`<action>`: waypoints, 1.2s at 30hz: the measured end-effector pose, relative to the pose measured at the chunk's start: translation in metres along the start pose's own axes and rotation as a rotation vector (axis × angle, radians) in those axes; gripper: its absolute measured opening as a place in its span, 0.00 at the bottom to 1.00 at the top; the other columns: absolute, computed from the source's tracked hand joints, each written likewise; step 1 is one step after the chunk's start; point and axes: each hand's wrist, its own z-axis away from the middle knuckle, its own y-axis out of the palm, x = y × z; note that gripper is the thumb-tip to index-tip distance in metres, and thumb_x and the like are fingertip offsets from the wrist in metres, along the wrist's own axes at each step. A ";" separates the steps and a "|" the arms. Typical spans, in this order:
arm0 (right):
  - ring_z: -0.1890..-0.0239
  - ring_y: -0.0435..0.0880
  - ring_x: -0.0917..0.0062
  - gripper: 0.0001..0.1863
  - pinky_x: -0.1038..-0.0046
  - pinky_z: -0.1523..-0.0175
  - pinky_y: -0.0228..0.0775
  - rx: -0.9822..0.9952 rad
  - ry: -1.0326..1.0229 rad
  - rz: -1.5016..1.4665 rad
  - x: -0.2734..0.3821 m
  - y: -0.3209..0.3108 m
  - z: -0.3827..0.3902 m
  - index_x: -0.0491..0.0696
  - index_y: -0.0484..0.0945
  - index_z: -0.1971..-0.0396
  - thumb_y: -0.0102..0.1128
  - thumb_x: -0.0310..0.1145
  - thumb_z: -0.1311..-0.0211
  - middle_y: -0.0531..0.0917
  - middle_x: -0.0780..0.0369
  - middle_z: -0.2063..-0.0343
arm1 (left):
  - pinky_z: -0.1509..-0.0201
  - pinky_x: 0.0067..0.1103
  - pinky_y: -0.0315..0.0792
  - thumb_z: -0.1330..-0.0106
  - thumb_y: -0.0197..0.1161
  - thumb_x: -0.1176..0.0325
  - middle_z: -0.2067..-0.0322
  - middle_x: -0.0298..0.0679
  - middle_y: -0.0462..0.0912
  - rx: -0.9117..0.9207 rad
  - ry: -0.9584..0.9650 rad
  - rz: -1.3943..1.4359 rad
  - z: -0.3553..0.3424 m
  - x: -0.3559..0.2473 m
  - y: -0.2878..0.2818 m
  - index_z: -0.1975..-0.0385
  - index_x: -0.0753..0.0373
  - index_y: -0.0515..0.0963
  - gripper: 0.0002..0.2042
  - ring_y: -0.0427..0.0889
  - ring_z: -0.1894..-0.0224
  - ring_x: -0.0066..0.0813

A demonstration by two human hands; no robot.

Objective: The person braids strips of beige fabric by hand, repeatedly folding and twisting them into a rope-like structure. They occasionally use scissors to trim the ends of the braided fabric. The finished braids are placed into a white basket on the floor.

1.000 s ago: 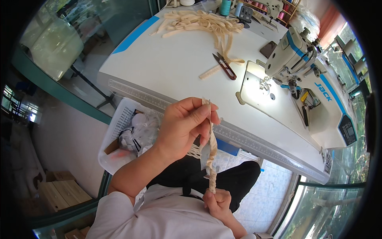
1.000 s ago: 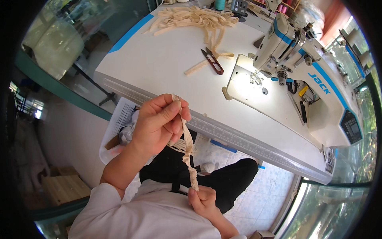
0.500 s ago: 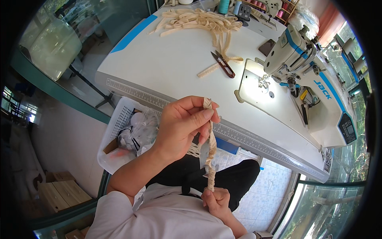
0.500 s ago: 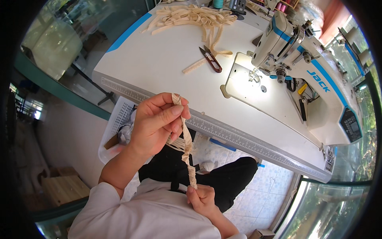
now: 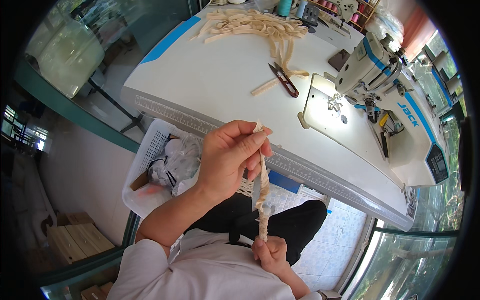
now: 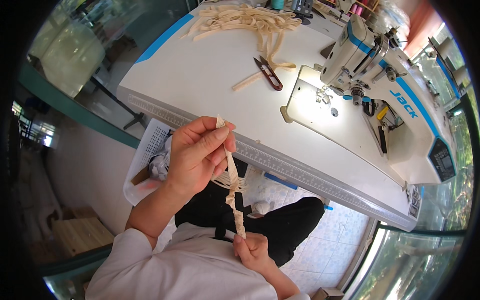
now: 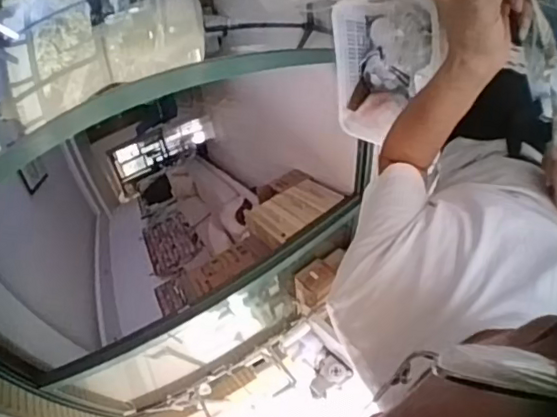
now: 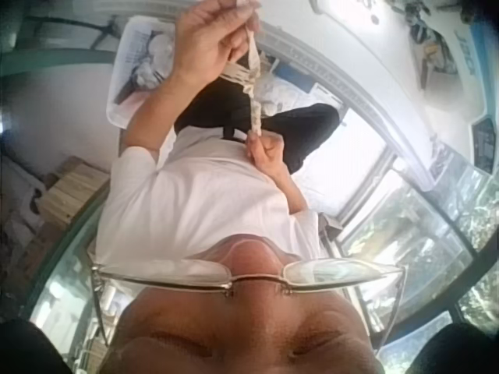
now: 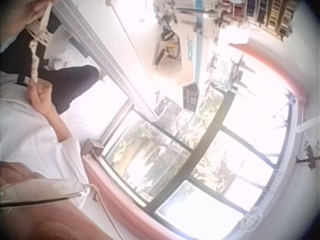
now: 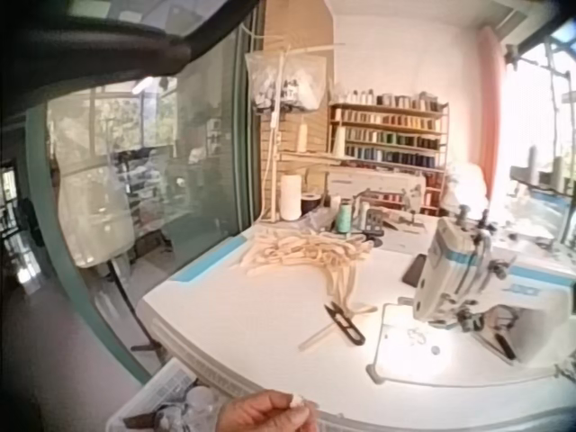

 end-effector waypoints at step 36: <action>0.89 0.55 0.85 0.30 0.76 0.83 0.43 -0.011 0.177 -0.412 0.006 -0.058 0.040 0.46 0.56 0.93 0.49 0.33 0.27 0.66 0.66 0.92 | 0.76 0.18 0.74 0.36 0.61 0.77 0.76 0.40 0.80 0.196 -0.313 -0.673 -0.016 -0.031 -0.046 0.69 0.72 0.77 0.04 0.78 0.80 0.21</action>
